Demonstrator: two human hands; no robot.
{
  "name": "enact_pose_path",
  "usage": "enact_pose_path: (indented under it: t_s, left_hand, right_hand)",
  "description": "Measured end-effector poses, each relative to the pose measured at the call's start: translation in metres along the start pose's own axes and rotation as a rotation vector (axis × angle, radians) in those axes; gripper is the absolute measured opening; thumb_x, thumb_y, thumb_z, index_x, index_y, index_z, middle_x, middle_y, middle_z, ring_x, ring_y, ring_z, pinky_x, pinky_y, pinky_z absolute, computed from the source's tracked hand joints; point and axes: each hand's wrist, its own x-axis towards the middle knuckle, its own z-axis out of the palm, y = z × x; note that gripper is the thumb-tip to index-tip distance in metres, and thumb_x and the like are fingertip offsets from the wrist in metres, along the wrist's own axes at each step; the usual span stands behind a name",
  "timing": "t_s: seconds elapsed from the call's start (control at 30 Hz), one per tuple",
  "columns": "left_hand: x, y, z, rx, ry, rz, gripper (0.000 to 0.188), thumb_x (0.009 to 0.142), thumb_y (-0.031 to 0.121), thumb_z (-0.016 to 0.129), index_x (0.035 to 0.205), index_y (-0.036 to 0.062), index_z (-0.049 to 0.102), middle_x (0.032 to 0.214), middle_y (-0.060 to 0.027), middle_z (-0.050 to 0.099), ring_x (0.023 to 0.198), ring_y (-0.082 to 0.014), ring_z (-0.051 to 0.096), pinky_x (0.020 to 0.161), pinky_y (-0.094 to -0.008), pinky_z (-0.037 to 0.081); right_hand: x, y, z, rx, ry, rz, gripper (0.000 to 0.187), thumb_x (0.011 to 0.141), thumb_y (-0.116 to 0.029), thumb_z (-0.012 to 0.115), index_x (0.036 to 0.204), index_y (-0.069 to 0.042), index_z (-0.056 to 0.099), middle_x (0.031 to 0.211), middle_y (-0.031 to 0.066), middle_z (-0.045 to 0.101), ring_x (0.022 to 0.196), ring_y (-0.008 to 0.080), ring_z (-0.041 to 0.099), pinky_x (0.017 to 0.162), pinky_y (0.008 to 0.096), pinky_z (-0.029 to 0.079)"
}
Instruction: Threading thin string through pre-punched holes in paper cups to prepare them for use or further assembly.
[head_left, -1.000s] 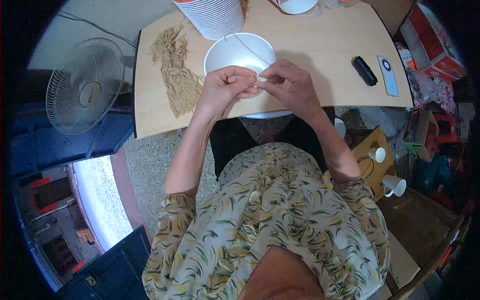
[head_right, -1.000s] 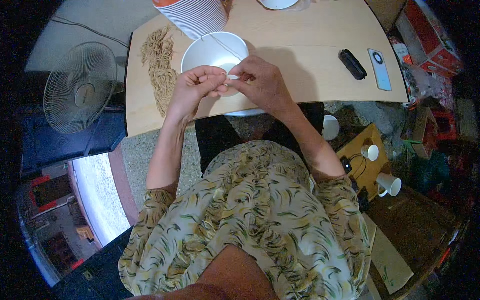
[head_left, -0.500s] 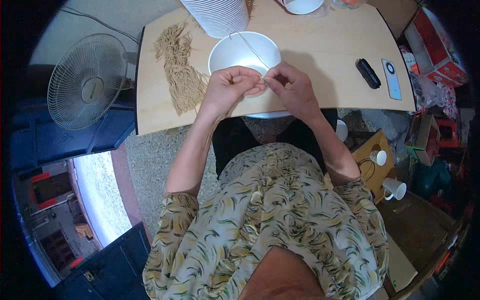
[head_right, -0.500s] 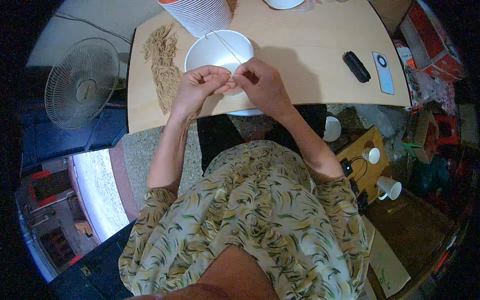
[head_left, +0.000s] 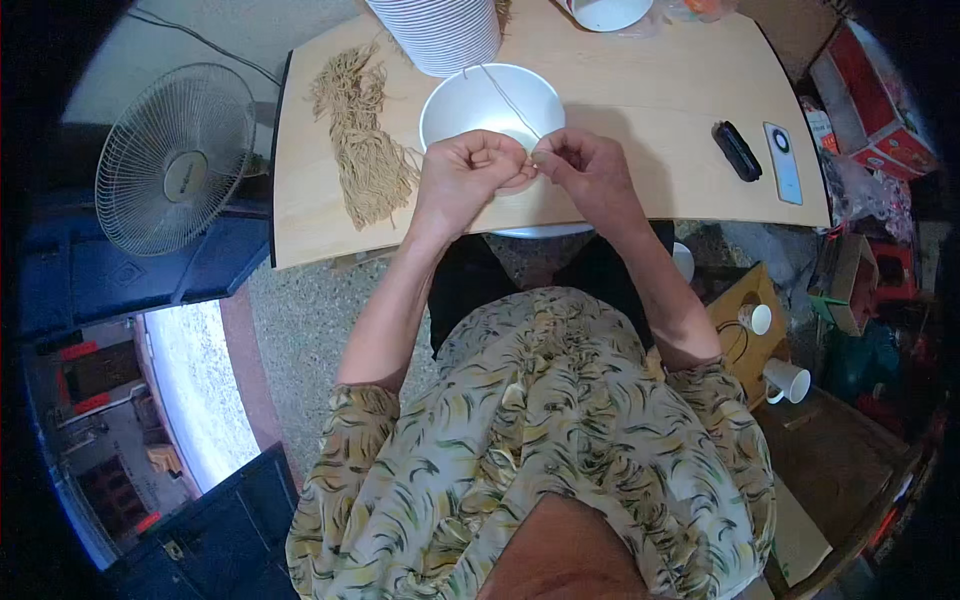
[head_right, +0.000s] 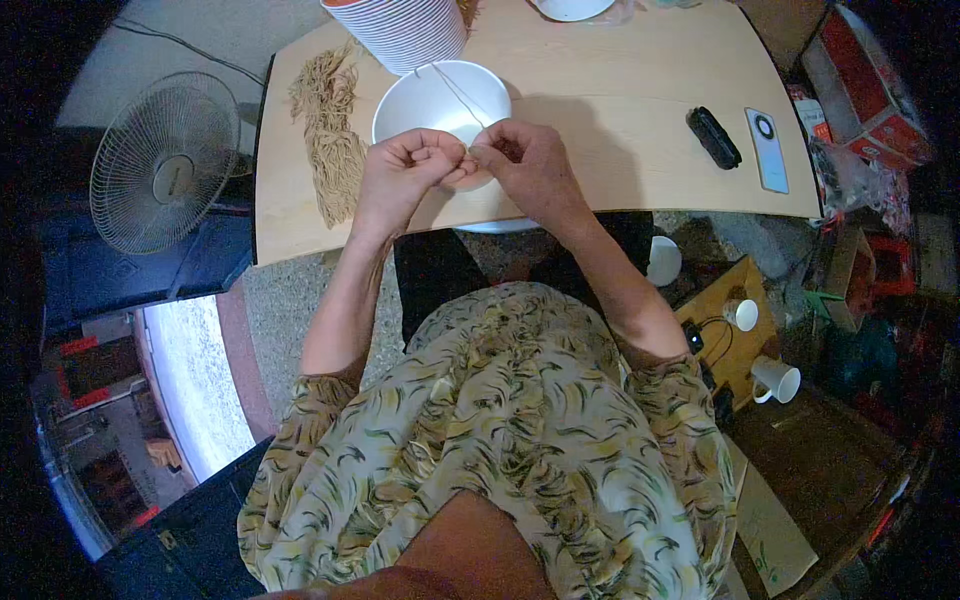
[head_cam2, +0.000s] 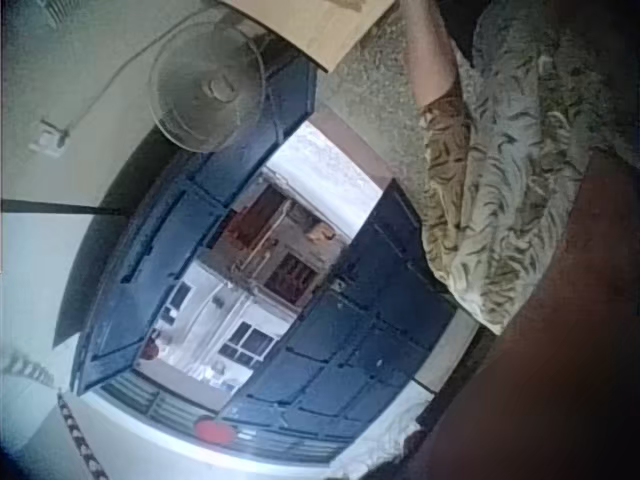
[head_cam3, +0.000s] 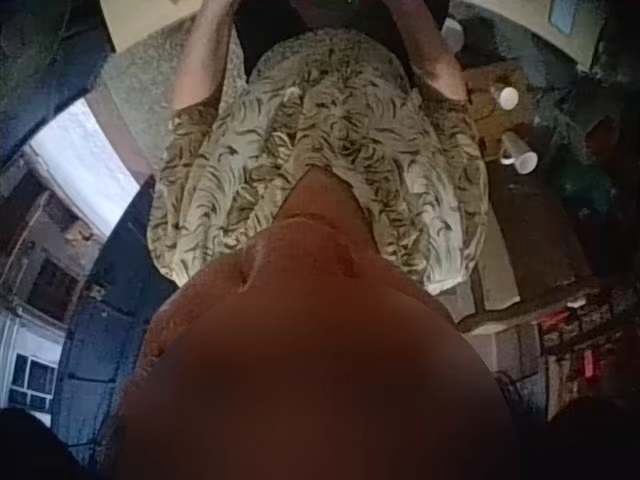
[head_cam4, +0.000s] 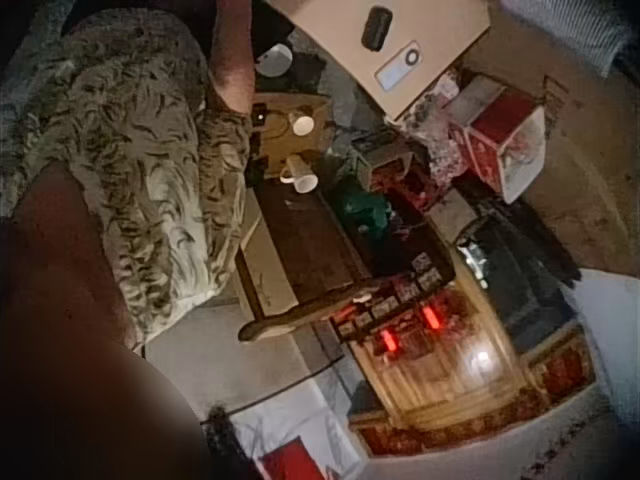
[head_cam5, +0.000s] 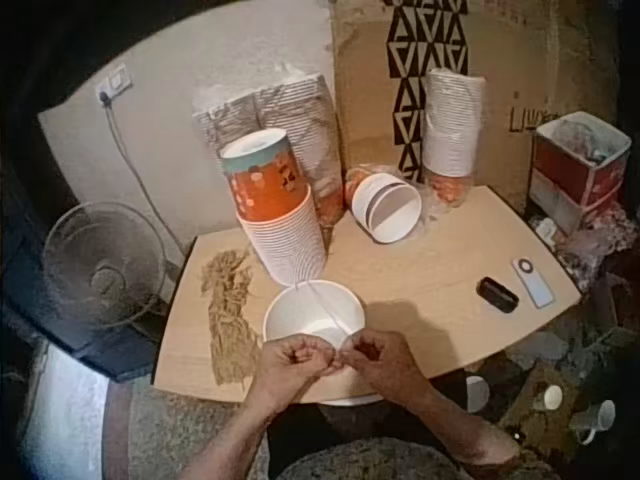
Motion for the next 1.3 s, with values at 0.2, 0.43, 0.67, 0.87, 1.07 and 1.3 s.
enact_pose_path:
  t_s: [0.2, 0.43, 0.67, 0.87, 1.07, 1.3]
  left_hand:
    - [-0.001, 0.005, -0.001, 0.039, -0.038, -0.021, 0.011, 0.09, -0.001, 0.065, 0.097, -0.0089, 0.061, 0.09, -0.0181, 0.071, 0.085, -0.0203, 0.072, 0.079, -0.0282, 0.06]
    - [-0.001, 0.003, -0.004, 0.013, -0.072, -0.015, 0.021, 0.089, -0.003, 0.064, 0.108, -0.0099, 0.058, 0.092, -0.0185, 0.071, 0.088, -0.0197, 0.071, 0.081, -0.027, 0.059]
    - [-0.001, 0.001, -0.005, 0.007, -0.071, -0.024, 0.013, 0.09, -0.003, 0.064, 0.101, -0.0088, 0.062, 0.092, -0.0161, 0.072, 0.086, -0.0179, 0.071, 0.08, -0.0262, 0.059]
    - [0.001, 0.0, -0.006, 0.001, -0.064, -0.026, 0.011, 0.09, -0.003, 0.065, 0.099, -0.0087, 0.063, 0.09, -0.0162, 0.071, 0.084, -0.018, 0.071, 0.079, -0.0262, 0.059]
    - [0.001, 0.0, -0.002, -0.002, -0.036, -0.014, 0.011, 0.089, -0.004, 0.066, 0.098, -0.009, 0.063, 0.089, -0.0164, 0.071, 0.083, -0.0175, 0.071, 0.078, -0.0263, 0.059]
    - [-0.001, -0.001, 0.003, 0.065, -0.023, 0.06, 0.011, 0.086, -0.003, 0.068, 0.095, -0.008, 0.065, 0.088, -0.0139, 0.072, 0.083, -0.0152, 0.071, 0.076, -0.0253, 0.059]
  right_hand:
    - [0.001, 0.01, 0.0, -0.065, 0.043, -0.045, 0.01, 0.089, -0.007, 0.067, 0.089, 0.003, 0.065, 0.074, 0.0029, 0.066, 0.068, 0.0065, 0.06, 0.062, 0.0248, 0.049]
    - [-0.002, 0.003, 0.004, -0.138, 0.084, -0.068, 0.011, 0.088, -0.007, 0.069, 0.091, 0.002, 0.064, 0.076, 0.0043, 0.066, 0.068, 0.0076, 0.06, 0.063, 0.0252, 0.05]
    - [-0.002, 0.005, 0.004, -0.189, 0.091, -0.092, 0.012, 0.087, -0.008, 0.07, 0.092, 0.002, 0.064, 0.077, 0.0053, 0.065, 0.069, 0.0091, 0.06, 0.064, 0.0263, 0.05]
    - [-0.001, 0.006, 0.003, -0.168, 0.082, -0.091, 0.011, 0.087, -0.008, 0.07, 0.09, 0.002, 0.065, 0.076, 0.0051, 0.066, 0.068, 0.0087, 0.06, 0.063, 0.0258, 0.05]
    - [0.002, 0.006, 0.004, -0.018, 0.019, -0.051, 0.01, 0.088, -0.006, 0.067, 0.091, 0.004, 0.067, 0.075, 0.0046, 0.068, 0.068, 0.0079, 0.062, 0.064, 0.0244, 0.051]
    - [0.004, -0.008, 0.001, 0.015, -0.007, 0.081, 0.011, 0.09, -0.007, 0.067, 0.094, 0.003, 0.068, 0.081, 0.0047, 0.069, 0.073, 0.0081, 0.063, 0.069, 0.0218, 0.05]
